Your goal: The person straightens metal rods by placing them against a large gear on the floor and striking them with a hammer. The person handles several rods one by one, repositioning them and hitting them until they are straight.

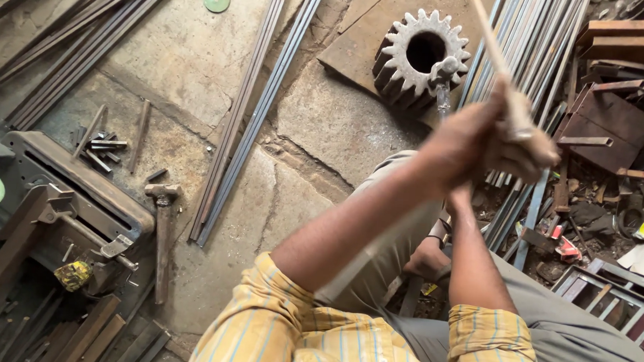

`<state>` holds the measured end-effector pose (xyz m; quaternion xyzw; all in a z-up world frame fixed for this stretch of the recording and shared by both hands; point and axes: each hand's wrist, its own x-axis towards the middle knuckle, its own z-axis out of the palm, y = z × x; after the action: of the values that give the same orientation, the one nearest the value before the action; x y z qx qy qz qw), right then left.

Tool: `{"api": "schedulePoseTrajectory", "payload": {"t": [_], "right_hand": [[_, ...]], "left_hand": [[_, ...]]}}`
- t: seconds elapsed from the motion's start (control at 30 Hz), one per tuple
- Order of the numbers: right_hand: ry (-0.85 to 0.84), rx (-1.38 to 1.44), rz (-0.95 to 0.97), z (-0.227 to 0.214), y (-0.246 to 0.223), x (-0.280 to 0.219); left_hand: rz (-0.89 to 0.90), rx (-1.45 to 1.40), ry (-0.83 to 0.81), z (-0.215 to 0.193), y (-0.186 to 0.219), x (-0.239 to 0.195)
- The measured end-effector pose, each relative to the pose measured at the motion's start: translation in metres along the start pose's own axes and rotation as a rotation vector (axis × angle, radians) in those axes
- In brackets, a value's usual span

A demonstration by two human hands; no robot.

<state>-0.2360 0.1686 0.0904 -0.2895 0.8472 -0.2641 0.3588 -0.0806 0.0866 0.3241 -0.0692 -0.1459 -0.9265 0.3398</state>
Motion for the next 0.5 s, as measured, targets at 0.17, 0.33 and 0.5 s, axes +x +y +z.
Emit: {"api": "schedulePoseTrajectory", "payload": {"t": [0.17, 0.33, 0.5], "right_hand": [[0.044, 0.242, 0.136, -0.001, 0.020, 0.002], [0.058, 0.346, 0.022, -0.001, 0.034, 0.016], [0.079, 0.345, -0.223, -0.009, 0.003, 0.006]], "left_hand": [[-0.264, 0.396, 0.507, -0.136, 0.054, -0.031], [-0.558, 1.110, 0.868, -0.244, 0.071, -0.136], [-0.342, 1.192, 0.878, -0.324, 0.057, -0.214]]}}
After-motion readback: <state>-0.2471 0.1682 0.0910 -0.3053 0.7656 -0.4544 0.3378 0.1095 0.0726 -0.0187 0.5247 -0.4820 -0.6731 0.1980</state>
